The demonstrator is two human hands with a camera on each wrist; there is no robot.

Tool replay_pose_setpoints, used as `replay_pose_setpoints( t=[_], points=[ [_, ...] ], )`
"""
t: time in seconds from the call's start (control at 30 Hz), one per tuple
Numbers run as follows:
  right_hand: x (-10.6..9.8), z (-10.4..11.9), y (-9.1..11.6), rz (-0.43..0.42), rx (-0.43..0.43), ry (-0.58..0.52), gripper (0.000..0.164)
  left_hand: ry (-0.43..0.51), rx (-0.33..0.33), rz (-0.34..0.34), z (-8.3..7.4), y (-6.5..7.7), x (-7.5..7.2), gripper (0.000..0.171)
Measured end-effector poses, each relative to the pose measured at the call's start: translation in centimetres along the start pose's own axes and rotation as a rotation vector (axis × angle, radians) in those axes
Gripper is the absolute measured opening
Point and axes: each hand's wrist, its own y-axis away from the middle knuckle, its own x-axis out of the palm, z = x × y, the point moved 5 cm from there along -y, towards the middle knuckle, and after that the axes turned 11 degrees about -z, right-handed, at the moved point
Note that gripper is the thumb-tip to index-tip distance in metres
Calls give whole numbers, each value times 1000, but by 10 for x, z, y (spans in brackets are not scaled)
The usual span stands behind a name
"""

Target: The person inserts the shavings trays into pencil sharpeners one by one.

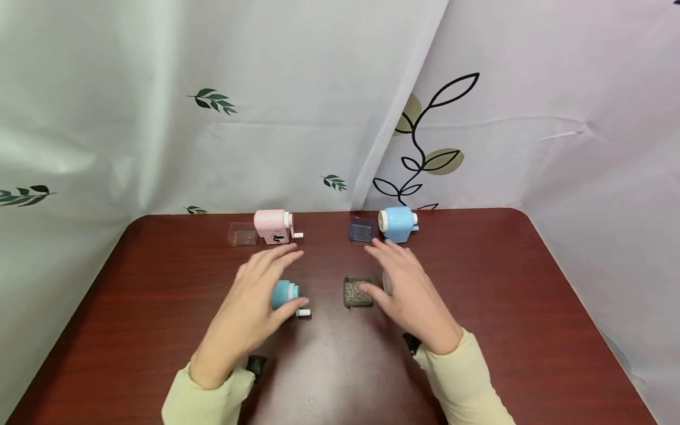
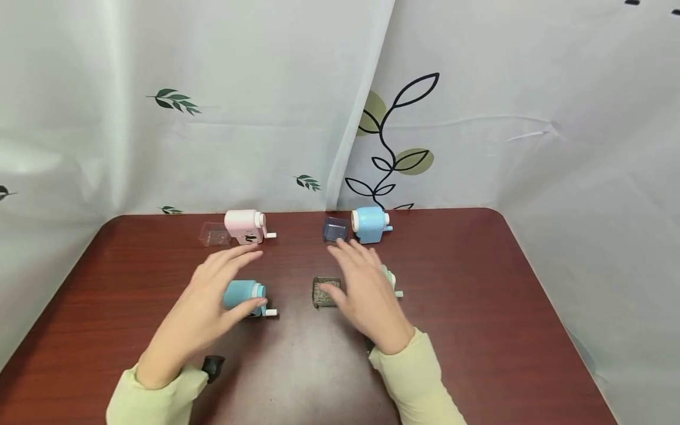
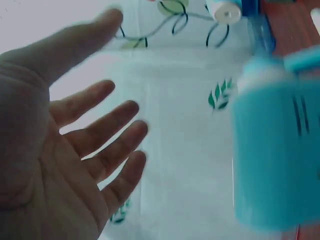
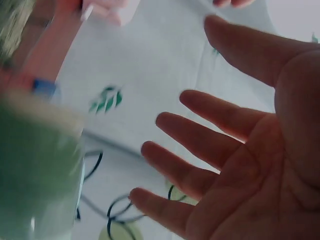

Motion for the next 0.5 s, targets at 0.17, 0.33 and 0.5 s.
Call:
replay_pose_setpoints(
  t=[0.17,0.33,0.5],
  points=[
    [-12,-24,5,31,47,46,69,-25,-30,29,-17,-7,24,70],
    [-18,-38,9,87,90,59,73,-37,-75,95,-29,-8,54,74],
    [-20,-43,10,118,102,56,74,-46,-122,145,-32,-7,82,75]
  ],
)
